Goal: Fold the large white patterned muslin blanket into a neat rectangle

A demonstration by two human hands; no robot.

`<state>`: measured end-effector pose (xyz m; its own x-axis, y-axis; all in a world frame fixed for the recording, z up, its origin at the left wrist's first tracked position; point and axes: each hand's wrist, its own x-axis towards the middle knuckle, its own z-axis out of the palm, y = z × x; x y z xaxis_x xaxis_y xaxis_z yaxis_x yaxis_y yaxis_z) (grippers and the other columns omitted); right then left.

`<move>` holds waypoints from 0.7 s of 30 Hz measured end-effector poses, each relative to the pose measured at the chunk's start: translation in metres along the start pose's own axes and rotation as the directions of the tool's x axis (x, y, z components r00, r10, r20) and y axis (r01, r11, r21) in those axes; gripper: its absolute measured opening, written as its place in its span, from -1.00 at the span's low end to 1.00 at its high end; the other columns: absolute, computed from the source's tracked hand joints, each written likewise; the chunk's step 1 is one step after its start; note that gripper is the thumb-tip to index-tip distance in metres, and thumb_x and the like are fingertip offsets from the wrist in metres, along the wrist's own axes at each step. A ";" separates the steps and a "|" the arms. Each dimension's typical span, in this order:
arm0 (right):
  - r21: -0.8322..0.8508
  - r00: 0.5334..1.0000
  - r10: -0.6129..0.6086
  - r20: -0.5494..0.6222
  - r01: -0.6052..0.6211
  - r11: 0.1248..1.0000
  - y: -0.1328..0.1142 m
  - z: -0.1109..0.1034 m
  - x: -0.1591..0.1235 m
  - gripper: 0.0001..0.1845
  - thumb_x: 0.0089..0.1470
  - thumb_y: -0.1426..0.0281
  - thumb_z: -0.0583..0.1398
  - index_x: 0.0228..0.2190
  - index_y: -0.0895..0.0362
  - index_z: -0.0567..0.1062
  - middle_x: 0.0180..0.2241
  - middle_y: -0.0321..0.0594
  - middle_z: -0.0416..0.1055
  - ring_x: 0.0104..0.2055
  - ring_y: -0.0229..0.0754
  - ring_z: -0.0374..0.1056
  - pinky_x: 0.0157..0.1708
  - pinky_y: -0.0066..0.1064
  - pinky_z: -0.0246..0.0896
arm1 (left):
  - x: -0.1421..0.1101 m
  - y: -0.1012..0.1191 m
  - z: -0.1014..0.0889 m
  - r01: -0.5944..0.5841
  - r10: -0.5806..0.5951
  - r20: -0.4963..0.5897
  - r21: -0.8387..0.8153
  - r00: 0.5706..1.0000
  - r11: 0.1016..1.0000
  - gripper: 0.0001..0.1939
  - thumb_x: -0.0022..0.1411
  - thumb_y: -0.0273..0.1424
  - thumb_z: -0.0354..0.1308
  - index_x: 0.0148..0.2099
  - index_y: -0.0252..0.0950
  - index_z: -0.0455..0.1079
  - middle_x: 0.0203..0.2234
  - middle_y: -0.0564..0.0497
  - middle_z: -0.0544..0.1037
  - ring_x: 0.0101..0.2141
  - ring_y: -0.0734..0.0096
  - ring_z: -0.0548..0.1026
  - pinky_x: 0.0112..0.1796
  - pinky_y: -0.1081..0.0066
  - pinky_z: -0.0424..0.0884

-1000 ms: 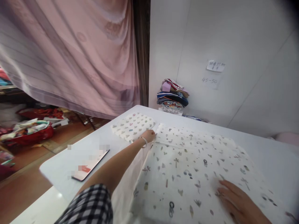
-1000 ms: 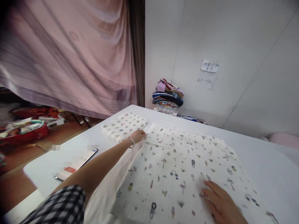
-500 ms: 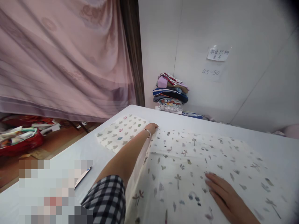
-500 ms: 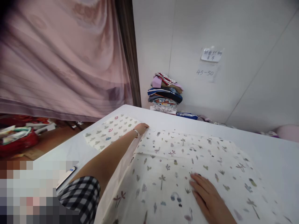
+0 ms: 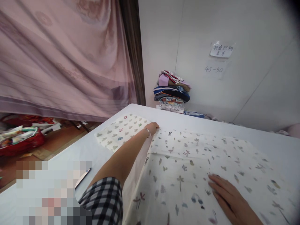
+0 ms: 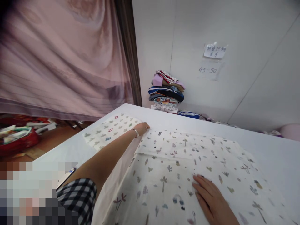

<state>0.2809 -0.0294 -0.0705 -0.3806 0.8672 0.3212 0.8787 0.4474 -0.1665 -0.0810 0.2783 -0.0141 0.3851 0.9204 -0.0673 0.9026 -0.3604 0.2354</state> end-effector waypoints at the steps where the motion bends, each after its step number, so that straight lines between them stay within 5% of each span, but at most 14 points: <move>1: -0.003 1.000 0.000 -0.004 0.000 1.000 0.000 0.000 0.000 -0.58 0.11 0.26 0.09 0.03 -0.10 0.37 0.15 -0.32 0.17 0.14 0.03 0.16 0.01 -0.12 0.28 | 0.000 0.001 -0.001 -0.007 0.007 0.005 0.011 1.000 1.000 -0.70 0.11 -0.51 -0.02 -0.15 -0.23 0.46 -0.10 -0.04 0.42 -0.15 0.33 0.41 -0.13 0.42 0.31; 13: 0.011 0.997 -0.029 -0.072 0.030 0.999 -0.004 -0.004 0.005 -0.62 0.11 0.26 0.09 -0.03 -0.04 0.44 0.11 -0.27 0.23 0.12 0.03 0.18 0.02 -0.08 0.26 | -0.015 0.009 -0.014 -0.016 0.019 -0.053 0.048 0.998 0.999 -0.81 0.16 -0.43 -0.03 -0.24 -0.23 0.41 -0.14 0.01 0.42 -0.25 0.39 0.43 -0.19 0.42 0.32; 21: 0.012 0.999 -0.021 -0.046 0.022 1.000 -0.003 -0.001 0.003 -0.60 0.11 0.29 0.09 0.01 -0.05 0.40 0.13 -0.28 0.20 0.14 0.01 0.15 0.04 -0.08 0.24 | 0.010 0.015 -0.019 0.192 -0.184 -0.182 0.027 0.966 0.981 -0.70 0.21 -0.54 -0.14 -0.05 -0.29 0.28 -0.03 -0.18 0.32 -0.13 0.26 0.42 -0.10 0.27 0.27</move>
<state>0.2777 -0.0282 -0.0678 -0.3854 0.8464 0.3675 0.8667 0.4687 -0.1708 -0.0675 0.2855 0.0075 0.1708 0.9829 0.0686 0.9646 -0.1810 0.1920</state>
